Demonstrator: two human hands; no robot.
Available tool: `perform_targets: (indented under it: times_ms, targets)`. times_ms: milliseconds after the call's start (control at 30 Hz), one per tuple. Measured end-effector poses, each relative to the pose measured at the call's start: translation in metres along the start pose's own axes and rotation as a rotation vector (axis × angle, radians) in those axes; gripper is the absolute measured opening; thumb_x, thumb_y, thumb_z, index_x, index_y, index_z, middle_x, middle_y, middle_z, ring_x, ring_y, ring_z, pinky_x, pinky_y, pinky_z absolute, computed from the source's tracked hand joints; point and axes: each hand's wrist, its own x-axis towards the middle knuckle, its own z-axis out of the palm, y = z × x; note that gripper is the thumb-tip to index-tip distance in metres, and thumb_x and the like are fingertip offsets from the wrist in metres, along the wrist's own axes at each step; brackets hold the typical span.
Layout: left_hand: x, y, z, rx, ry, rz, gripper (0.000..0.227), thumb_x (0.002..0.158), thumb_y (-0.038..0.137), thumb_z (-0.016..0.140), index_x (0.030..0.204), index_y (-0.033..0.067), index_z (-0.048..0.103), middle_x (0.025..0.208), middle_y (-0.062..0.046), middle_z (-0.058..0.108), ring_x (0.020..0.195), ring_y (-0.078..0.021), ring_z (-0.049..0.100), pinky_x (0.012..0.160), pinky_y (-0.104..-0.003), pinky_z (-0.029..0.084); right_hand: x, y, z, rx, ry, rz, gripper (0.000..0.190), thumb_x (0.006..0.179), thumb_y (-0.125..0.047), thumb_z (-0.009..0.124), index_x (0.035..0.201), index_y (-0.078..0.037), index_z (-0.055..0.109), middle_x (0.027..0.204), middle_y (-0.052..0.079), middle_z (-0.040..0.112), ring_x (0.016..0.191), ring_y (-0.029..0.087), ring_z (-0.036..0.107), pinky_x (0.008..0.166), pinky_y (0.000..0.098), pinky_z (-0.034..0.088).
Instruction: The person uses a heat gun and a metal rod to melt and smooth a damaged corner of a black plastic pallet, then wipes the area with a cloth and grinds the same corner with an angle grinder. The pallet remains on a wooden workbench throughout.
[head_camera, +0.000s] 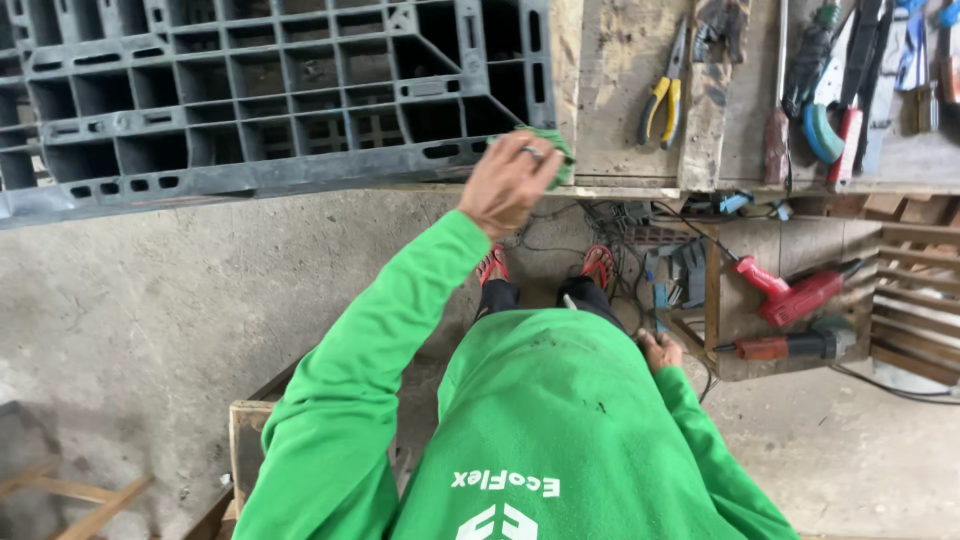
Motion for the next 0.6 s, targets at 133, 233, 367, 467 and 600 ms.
perform_targets:
  times_ms: [133, 233, 367, 467, 600]
  targets:
    - [-0.017, -0.008, -0.049, 0.016, 0.05, -0.084, 0.027, 0.093, 0.007, 0.068, 0.12, 0.0039, 0.068, 0.116, -0.01, 0.065, 0.114, -0.028, 0.06, 0.101, -0.043, 0.051, 0.029, 0.007, -0.025, 0.137, 0.071, -0.054, 0.034, 0.094, -0.029, 0.075, 0.11, 0.001, 0.072, 0.094, 0.007, 0.073, 0.082, 0.016, 0.064, 0.074, 0.0337, 0.052]
    - [-0.026, -0.006, -0.079, -0.037, 0.043, -0.235, 0.034, 0.085, 0.0, 0.069, 0.118, 0.0048, 0.07, 0.115, -0.009, 0.067, 0.111, -0.0303, 0.06, 0.099, -0.042, 0.052, 0.049, 0.028, -0.04, 0.188, 0.062, -0.01, 0.035, 0.095, -0.029, 0.075, 0.11, 0.002, 0.072, 0.091, 0.009, 0.071, 0.077, 0.018, 0.061, 0.069, 0.0352, 0.05]
    - [-0.007, 0.02, -0.059, -0.095, 0.098, -0.288, 0.036, 0.086, 0.003, 0.074, 0.121, 0.0021, 0.072, 0.112, -0.012, 0.065, 0.106, -0.0317, 0.06, 0.093, -0.043, 0.052, 0.066, 0.062, -0.057, 0.083, 0.029, 0.064, 0.035, 0.095, -0.028, 0.072, 0.113, 0.002, 0.071, 0.092, 0.009, 0.074, 0.078, 0.017, 0.066, 0.07, 0.0342, 0.053]
    - [0.013, 0.029, -0.04, -0.037, 0.098, -0.299, 0.037, 0.085, 0.0, 0.072, 0.122, 0.0029, 0.072, 0.114, -0.01, 0.067, 0.108, -0.0305, 0.062, 0.094, -0.042, 0.053, 0.078, 0.066, -0.064, 0.001, 0.002, 0.157, 0.037, 0.093, -0.028, 0.073, 0.114, 0.002, 0.07, 0.091, 0.01, 0.074, 0.079, 0.018, 0.068, 0.072, 0.0348, 0.053]
    - [0.006, 0.023, -0.063, 0.099, 0.096, -0.376, 0.027, 0.091, 0.002, 0.077, 0.118, 0.0061, 0.071, 0.111, -0.008, 0.069, 0.107, -0.0262, 0.065, 0.096, -0.043, 0.055, 0.096, 0.05, -0.077, 0.037, 0.013, 0.081, 0.041, 0.094, -0.031, 0.074, 0.117, 0.002, 0.073, 0.093, 0.01, 0.073, 0.081, 0.018, 0.064, 0.075, 0.0354, 0.052]
